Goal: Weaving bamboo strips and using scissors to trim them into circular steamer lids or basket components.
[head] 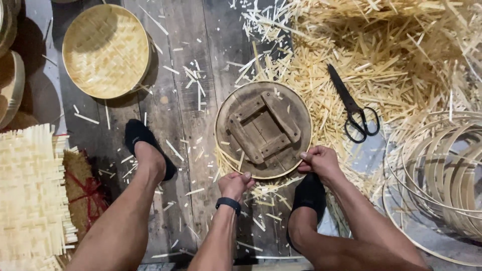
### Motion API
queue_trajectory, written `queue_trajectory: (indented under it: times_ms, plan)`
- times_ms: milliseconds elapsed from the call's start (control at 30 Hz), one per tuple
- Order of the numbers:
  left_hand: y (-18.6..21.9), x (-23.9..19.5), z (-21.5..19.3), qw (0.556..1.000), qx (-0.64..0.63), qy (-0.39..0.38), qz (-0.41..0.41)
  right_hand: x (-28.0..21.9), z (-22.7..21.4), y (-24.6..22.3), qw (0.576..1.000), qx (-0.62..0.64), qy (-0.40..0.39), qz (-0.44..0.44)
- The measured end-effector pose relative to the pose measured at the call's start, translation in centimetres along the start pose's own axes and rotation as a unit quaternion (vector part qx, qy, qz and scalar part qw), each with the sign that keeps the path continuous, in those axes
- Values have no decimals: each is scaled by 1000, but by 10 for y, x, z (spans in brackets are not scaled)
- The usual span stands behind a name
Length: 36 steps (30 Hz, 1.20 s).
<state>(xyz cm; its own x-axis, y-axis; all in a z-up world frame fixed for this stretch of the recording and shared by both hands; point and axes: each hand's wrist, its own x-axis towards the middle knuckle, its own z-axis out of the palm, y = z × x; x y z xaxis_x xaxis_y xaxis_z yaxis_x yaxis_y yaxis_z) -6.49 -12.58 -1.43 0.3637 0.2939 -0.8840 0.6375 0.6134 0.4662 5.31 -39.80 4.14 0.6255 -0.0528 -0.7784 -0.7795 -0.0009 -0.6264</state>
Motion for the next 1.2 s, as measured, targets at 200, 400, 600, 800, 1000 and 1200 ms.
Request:
queue_trajectory:
  times_ms: [200,400,600,800,1000,1200]
  plan:
    - [48,-9,3,990,62,11,126,-43,18,-46,886,-386,158,-202]
    - [120,-64,18,972,115,49,197,-78,99,-118,933,-139,-151,-297]
    - [173,-183,60,754,192,-43,627,-117,124,-149,930,230,-237,-161]
    - [143,-122,35,910,217,90,342,-98,42,-95,917,113,-6,-383]
    - [97,-42,-39,984,-84,-54,150,-88,-60,-4,943,102,1,-317]
    - [120,-45,16,997,-57,-42,-40,-73,-76,26,956,210,47,-199]
